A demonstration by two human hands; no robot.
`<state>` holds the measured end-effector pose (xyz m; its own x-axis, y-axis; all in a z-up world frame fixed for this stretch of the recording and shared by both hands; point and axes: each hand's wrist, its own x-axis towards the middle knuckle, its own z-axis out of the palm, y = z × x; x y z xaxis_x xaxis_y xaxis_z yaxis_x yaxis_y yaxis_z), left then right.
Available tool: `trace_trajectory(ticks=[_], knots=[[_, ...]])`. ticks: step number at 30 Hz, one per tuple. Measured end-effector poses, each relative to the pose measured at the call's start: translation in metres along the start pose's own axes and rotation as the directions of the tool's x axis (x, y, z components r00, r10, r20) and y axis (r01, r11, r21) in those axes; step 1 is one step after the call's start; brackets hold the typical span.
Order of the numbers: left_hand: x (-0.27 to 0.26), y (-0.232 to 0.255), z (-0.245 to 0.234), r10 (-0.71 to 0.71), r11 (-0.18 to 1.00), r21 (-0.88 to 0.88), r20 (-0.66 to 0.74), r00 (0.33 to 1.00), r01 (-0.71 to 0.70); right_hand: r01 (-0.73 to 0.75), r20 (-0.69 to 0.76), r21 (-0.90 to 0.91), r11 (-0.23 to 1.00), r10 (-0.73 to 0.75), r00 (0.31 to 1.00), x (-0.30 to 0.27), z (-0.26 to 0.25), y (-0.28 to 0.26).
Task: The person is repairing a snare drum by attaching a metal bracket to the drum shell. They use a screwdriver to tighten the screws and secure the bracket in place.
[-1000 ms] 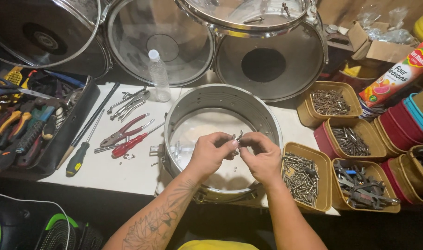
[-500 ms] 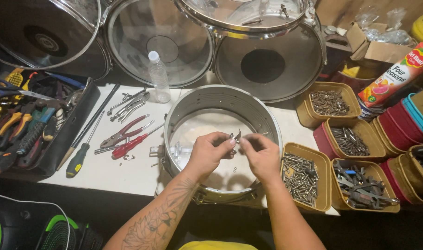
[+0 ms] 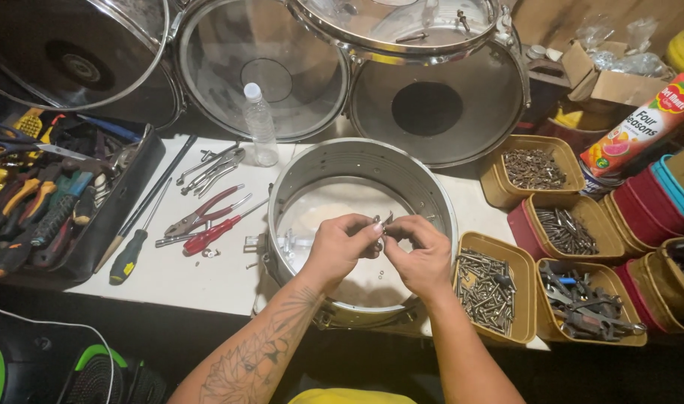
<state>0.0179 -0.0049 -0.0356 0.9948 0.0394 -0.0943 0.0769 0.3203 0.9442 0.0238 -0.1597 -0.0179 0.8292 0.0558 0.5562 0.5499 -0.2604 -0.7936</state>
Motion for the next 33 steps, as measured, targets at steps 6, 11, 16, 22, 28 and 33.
trace_trajectory(ticks=[6,11,16,22,28,33], knots=[[-0.007,0.015,0.003,-0.086,0.995,-0.052,-0.004,0.996,0.085,0.129,-0.003,-0.065,0.989,-0.130,0.992,-0.001,0.001,-0.010],[0.006,-0.005,0.003,-0.084,0.988,-0.128,0.006,0.996,0.084,0.228,0.051,-0.097,0.969,-0.224,0.973,-0.003,-0.001,0.005],[-0.002,0.019,0.005,-0.031,0.982,-0.186,-0.002,1.000,0.030,0.265,0.028,-0.094,0.960,-0.264,0.964,0.002,0.005,-0.011],[-0.033,0.053,-0.016,0.018,0.968,-0.251,-0.029,0.999,-0.025,0.218,0.024,0.008,0.976,-0.218,0.976,0.008,0.029,-0.070],[-0.073,0.070,-0.076,-0.017,0.927,-0.375,-0.069,0.997,-0.010,0.303,0.177,0.051,0.952,-0.307,0.935,0.007,0.071,-0.099],[-0.101,0.046,-0.139,-0.119,0.850,-0.527,-0.178,0.977,0.008,0.415,0.379,0.053,0.908,-0.403,0.833,-0.011,0.123,-0.102]])
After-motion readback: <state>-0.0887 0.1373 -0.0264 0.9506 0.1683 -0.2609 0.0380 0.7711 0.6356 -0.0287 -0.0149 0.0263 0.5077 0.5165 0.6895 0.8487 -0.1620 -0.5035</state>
